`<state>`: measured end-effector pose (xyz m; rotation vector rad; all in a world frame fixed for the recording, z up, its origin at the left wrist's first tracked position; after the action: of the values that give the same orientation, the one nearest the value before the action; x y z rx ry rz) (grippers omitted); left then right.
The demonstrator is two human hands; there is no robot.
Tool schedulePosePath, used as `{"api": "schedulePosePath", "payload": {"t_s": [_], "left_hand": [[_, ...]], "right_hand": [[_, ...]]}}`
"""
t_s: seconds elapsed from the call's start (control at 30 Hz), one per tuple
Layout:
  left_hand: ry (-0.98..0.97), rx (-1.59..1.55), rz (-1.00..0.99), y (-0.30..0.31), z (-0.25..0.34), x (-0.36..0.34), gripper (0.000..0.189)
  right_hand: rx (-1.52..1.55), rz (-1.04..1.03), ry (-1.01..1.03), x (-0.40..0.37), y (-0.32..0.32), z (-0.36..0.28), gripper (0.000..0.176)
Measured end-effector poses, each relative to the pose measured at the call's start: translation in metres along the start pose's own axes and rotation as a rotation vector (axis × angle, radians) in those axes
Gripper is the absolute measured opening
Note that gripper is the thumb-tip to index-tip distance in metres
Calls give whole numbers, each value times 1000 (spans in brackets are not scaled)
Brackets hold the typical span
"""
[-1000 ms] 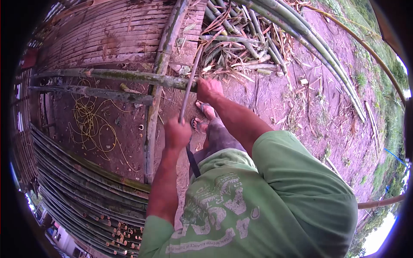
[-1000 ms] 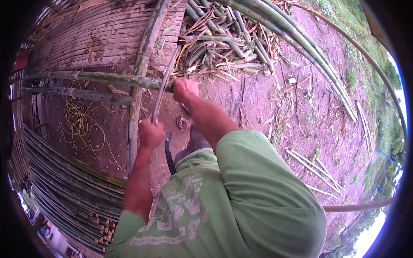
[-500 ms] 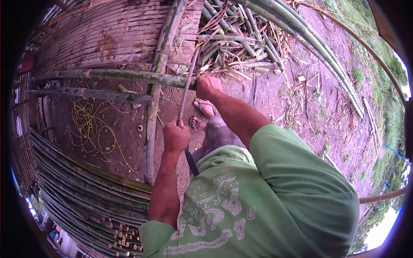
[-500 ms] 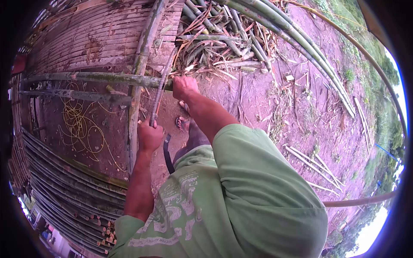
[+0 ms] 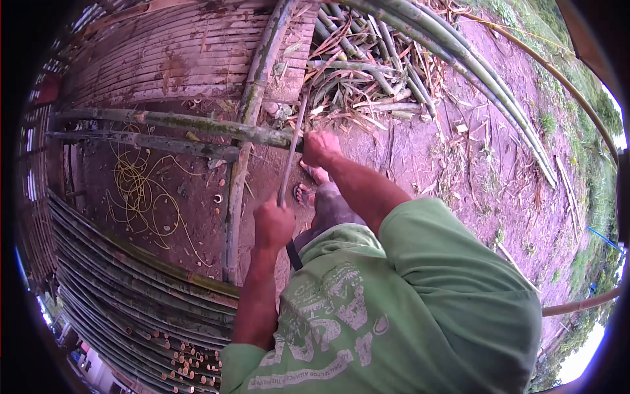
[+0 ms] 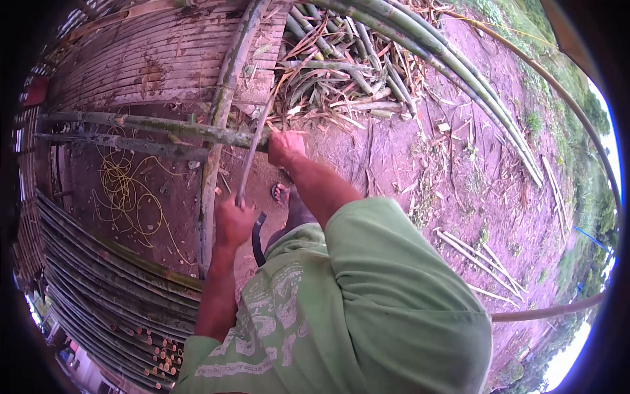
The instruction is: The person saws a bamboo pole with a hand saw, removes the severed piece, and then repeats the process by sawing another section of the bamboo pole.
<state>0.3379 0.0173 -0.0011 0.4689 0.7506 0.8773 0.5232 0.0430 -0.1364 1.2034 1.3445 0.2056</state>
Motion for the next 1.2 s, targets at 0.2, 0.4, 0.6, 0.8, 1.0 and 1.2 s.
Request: {"api": "schedulePosePath", "payload": {"t_s": [0.2,0.4,0.6,0.8,1.0,1.2], "left_hand": [[54,76,-77,32,-3,-66,15],[24,32,-22,-22,-1,37,14],[75,103,-77,28,-8,-78,11],[56,50,-48,-23,-13,6,14],[97,80,-118,39,0,-97,22],[83,-22,-108,-15,-20,-2,20]], "right_hand": [[7,-46,-12,3,-3,1,27],[13,-23,4,-4,-11,1,24],[-26,-23,18,-1,-8,-3,24],[-8,-8,-4,1,-13,3,22],[-26,-72,-3,0,-20,-4,29],[-29,-56,-26,-8,-17,-9,30]]}}
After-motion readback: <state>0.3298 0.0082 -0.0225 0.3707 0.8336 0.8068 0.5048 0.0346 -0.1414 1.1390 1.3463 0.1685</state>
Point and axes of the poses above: each hand's wrist, its own x-axis towards the middle knuckle, its own y-axis out of the back of the hand, z = x × y, the point moved 10 cm from there along x, towards the middle knuckle, and after that the axes turned 3 degrees about -y, right-handed, at the moved point
